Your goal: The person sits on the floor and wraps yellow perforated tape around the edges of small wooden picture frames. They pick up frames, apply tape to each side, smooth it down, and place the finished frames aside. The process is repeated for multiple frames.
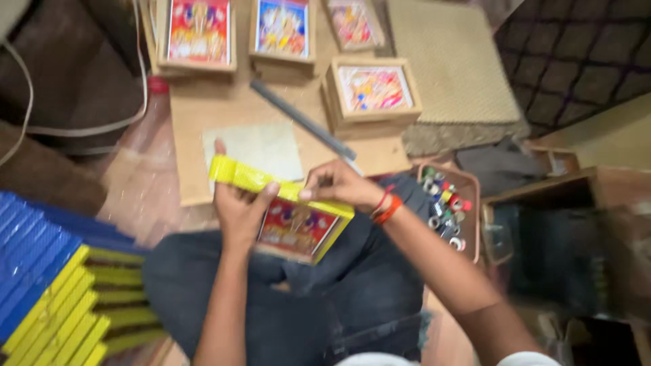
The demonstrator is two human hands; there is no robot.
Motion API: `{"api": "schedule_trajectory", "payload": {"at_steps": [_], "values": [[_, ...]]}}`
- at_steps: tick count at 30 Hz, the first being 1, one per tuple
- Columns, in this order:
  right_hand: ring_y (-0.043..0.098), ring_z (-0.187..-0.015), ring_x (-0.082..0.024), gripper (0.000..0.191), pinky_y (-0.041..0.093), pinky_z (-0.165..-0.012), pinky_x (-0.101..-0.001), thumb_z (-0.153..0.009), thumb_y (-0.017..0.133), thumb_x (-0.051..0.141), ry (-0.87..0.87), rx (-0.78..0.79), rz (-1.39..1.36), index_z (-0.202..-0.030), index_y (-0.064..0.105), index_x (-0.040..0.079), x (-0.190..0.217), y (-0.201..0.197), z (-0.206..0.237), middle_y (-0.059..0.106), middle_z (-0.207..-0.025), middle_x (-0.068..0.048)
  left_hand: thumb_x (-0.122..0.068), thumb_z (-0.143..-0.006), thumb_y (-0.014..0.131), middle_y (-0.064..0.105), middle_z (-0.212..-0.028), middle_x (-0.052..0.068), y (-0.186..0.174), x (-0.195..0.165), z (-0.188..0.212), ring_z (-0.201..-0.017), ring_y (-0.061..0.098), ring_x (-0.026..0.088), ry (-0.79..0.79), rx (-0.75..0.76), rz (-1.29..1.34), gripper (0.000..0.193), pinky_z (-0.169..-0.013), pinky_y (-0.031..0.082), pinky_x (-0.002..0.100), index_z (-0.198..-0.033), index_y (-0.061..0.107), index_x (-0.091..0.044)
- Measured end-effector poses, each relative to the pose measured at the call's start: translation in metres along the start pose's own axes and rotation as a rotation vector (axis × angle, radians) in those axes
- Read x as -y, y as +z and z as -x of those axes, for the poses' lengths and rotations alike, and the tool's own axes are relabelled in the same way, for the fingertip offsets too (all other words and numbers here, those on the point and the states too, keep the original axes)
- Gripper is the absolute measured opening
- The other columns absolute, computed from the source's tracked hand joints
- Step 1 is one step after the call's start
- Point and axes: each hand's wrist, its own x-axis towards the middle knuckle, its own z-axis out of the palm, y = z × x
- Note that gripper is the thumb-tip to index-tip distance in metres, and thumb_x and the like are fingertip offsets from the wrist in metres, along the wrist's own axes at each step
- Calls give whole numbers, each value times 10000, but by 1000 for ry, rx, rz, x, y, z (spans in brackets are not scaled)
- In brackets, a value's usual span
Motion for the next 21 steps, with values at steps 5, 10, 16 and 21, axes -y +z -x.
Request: {"api": "schedule_trajectory", "payload": {"at_steps": [5,10,16,21], "values": [[681,-827,-77,185,551,-751,-254,-921,790,152,23,8,10,-1044,736,25,20,17,-8,758,-913,0,111,-805,734,551,-1354,85,9,0,5,-1084,604,157,53,-198,-66,1080,-917,531,277,-1687,137,-73],[633,-1215,-287,421,488,-1021,-436,-871,735,146,-348,-340,1010,-1283,670,86,57,71,39,672,-1298,-85,112,-798,712,498,-1278,136,14,14,10,-1022,549,176,109,-308,-46,1065,-889,494,281,-1709,189,-60],[387,-1500,-294,669,235,-1223,-562,-863,567,126,-326,-322,1369,-1516,469,22,68,110,41,434,-1600,-140,118,-843,663,419,-1585,82,21,15,11,-1288,530,133,215,-328,-24,946,-1061,466,256,-1662,208,-11],[387,-1513,-337,598,267,-1232,-557,-917,582,155,-328,-340,1378,-1498,472,66,66,110,26,410,-1619,-184,105,-877,698,544,-1151,43,19,12,11,-968,531,125,159,-396,-57,976,-859,484,248,-1705,207,-57]]}}
